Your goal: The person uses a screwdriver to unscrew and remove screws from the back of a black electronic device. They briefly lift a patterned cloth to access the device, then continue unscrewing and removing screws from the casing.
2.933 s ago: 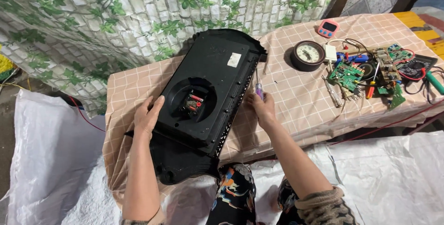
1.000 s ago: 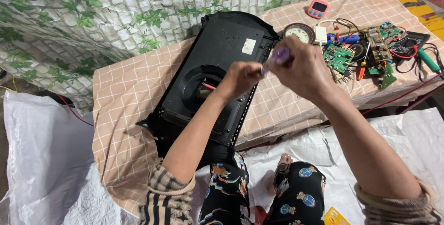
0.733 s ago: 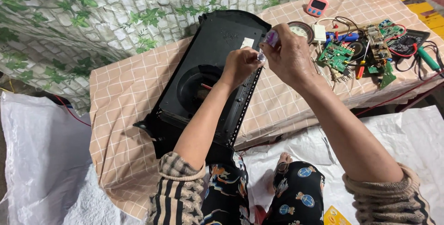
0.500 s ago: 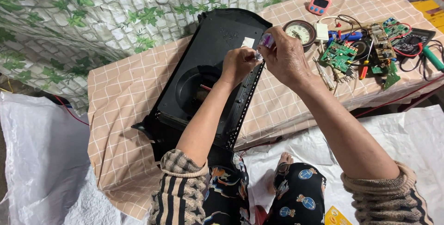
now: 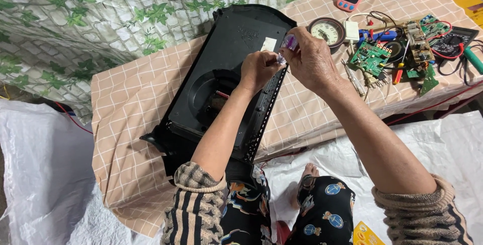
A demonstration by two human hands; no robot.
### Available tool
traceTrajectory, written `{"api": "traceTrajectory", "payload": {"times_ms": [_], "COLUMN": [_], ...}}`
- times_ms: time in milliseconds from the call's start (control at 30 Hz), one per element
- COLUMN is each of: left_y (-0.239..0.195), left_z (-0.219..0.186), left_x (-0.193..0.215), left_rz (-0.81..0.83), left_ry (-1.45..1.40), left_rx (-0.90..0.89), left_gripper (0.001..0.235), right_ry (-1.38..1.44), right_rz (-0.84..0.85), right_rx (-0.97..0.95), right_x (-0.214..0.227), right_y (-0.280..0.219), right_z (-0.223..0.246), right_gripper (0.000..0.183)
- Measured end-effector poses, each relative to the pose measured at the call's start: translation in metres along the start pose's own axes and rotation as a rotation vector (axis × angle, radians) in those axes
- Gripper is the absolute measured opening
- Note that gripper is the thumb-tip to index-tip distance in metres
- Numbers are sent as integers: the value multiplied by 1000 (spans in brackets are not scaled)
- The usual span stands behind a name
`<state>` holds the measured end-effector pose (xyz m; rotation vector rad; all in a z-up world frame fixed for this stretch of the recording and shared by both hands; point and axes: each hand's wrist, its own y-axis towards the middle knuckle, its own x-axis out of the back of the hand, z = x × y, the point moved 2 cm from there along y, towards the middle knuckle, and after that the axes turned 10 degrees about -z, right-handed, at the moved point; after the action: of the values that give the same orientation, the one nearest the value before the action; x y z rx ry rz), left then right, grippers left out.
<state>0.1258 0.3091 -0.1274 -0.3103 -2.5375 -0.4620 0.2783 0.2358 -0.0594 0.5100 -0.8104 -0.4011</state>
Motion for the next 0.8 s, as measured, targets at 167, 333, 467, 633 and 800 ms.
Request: {"api": "traceTrajectory", "payload": {"times_ms": [167,333,467,633,800], "left_y": [3,2,1,1,-2], "left_z": [1,-4,4,3,5], "left_x": [-5,-7,-7,-1,4], "left_rz": [-60,-169,-106,-5,-94], "left_ry": [53,104,-74,-373,-438], "left_rx": [-34,-142,-79,-56,-64], "left_gripper": [5,13,25,35,17], "right_ry": [-117,-163,-53,-14,1], "right_rz": [41,-30,-9,23,80], "right_rx": [55,118,187,262,184], "right_x": [10,7,10,16,10], "right_y": [6,9,11,17,19], "right_z": [19,22,31,37,34], "right_gripper": [30,22,32,44,38]}}
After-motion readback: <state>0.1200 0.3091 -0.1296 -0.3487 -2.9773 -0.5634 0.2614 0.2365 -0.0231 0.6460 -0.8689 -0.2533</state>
